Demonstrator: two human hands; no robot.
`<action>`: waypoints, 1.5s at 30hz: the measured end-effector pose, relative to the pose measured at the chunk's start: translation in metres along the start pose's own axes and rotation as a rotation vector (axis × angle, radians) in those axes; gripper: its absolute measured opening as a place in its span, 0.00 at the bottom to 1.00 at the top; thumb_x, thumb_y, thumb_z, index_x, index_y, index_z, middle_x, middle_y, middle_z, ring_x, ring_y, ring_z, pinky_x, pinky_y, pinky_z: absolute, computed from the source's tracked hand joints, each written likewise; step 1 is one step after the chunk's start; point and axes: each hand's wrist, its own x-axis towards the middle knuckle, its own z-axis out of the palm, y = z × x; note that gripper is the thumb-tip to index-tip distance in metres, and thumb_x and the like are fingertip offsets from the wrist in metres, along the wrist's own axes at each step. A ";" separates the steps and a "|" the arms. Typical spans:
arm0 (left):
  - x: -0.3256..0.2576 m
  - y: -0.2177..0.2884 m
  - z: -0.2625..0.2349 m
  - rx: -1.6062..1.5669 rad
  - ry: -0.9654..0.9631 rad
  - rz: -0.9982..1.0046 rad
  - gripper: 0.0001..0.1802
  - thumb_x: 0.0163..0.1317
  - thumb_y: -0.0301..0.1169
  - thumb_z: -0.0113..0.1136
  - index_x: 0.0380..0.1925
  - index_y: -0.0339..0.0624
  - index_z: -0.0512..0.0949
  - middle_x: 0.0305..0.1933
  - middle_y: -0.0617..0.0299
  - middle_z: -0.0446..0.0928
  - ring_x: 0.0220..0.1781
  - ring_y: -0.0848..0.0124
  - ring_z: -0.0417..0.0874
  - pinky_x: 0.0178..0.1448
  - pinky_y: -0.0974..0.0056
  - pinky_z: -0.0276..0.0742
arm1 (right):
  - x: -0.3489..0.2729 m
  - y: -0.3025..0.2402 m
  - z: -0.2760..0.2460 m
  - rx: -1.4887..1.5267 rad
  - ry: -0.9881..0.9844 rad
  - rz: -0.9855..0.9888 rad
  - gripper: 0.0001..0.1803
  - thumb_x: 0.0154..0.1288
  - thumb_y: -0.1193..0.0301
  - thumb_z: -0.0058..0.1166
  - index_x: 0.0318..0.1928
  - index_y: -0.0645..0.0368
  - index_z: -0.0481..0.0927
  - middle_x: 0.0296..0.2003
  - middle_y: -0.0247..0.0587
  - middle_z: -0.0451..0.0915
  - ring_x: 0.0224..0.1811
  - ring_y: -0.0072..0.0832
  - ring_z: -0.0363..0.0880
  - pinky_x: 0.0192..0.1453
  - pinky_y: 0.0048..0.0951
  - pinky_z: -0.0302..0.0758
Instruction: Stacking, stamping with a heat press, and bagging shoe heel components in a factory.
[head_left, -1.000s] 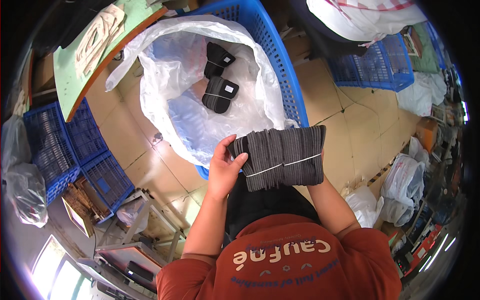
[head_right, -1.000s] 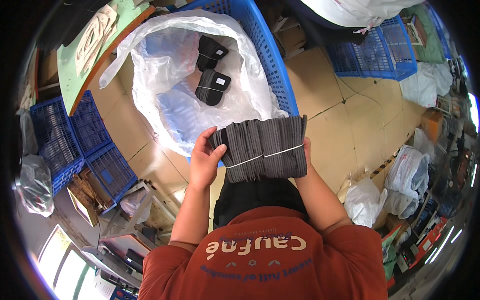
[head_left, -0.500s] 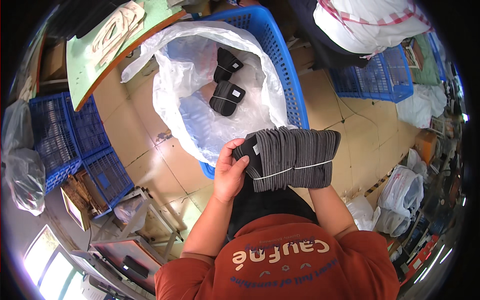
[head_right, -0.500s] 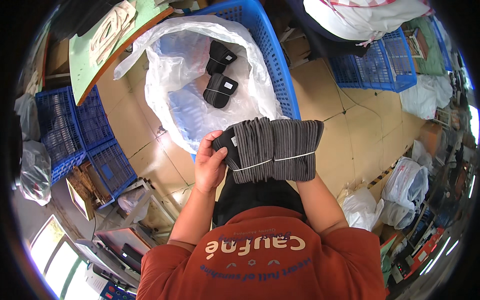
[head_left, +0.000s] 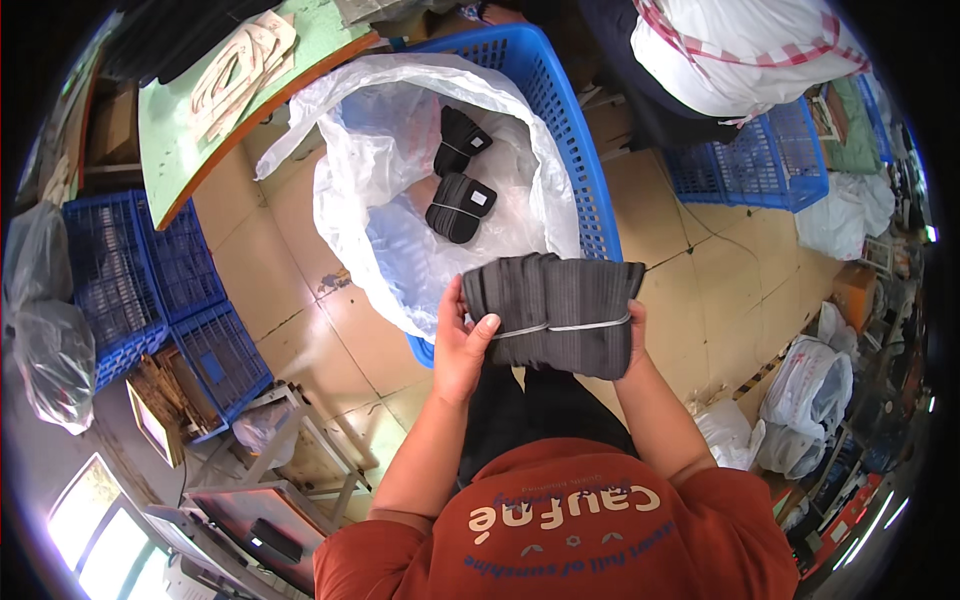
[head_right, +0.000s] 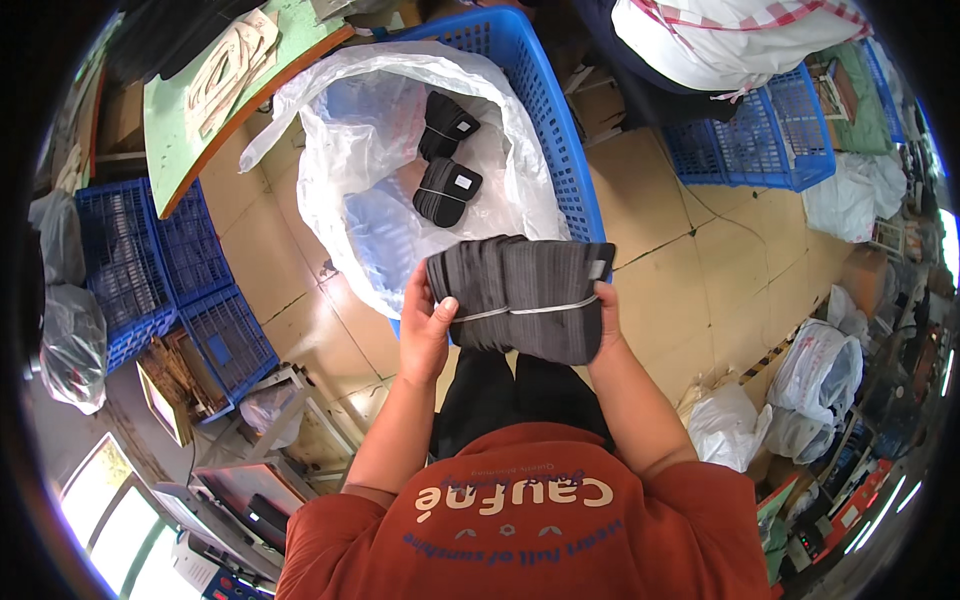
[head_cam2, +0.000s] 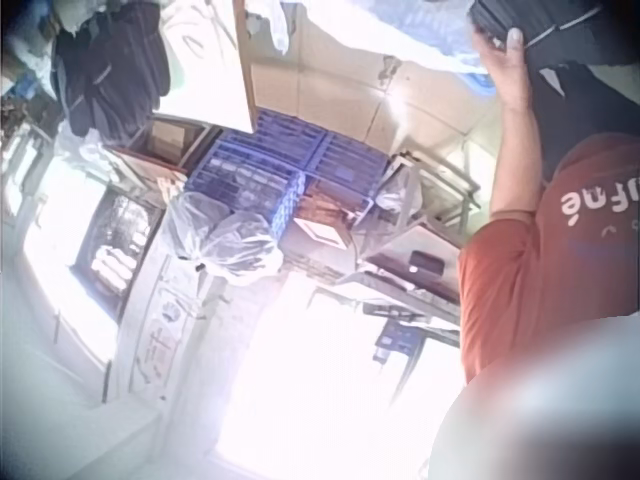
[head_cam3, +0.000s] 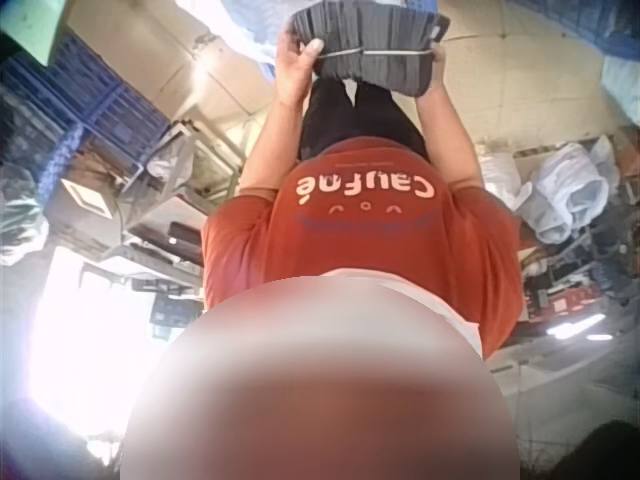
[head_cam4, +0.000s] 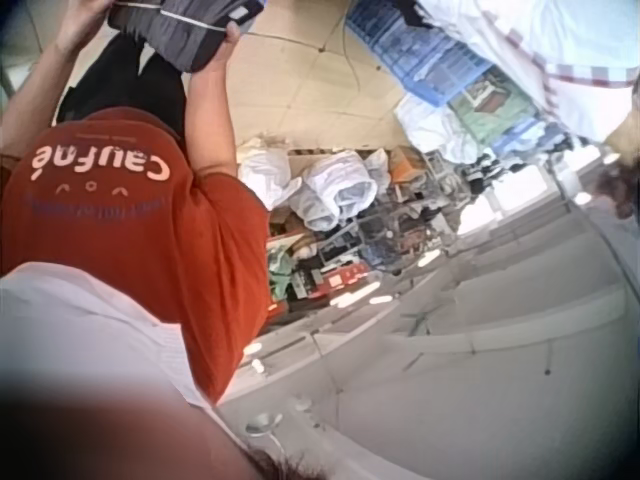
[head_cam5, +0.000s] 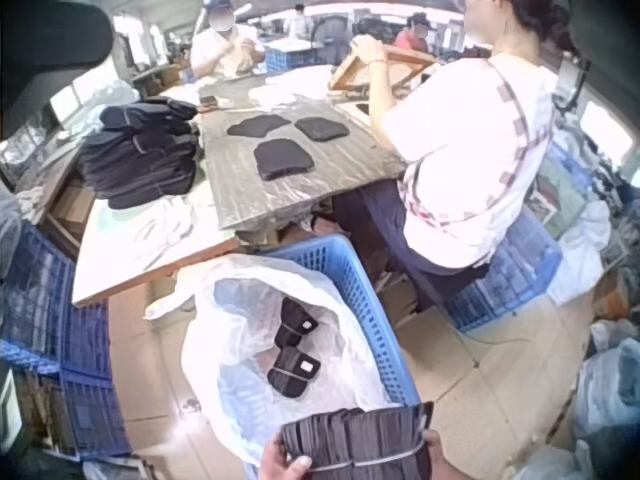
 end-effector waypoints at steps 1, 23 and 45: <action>0.005 -0.002 -0.004 0.012 -0.042 0.013 0.49 0.60 0.35 0.70 0.72 0.30 0.50 0.69 0.49 0.63 0.70 0.61 0.67 0.73 0.58 0.62 | 0.007 0.004 -0.002 -0.007 0.034 0.017 0.38 0.52 0.56 0.62 0.63 0.59 0.72 0.59 0.50 0.78 0.60 0.46 0.77 0.66 0.52 0.73; 0.269 -0.121 -0.084 1.536 0.328 -0.028 0.63 0.34 0.42 0.81 0.68 0.35 0.54 0.66 0.38 0.66 0.68 0.46 0.67 0.71 0.53 0.65 | 0.144 -0.008 -0.121 -0.011 0.391 -0.053 0.21 0.63 0.64 0.57 0.54 0.59 0.78 0.47 0.43 0.83 0.50 0.38 0.83 0.58 0.40 0.79; 0.088 -0.027 0.014 1.034 0.169 -0.118 0.57 0.45 0.39 0.75 0.70 0.25 0.52 0.61 0.35 0.65 0.65 0.43 0.68 0.68 0.52 0.67 | 0.124 0.028 0.038 -1.494 0.379 -0.587 0.15 0.54 0.70 0.70 0.34 0.62 0.76 0.28 0.38 0.75 0.27 0.27 0.74 0.32 0.29 0.74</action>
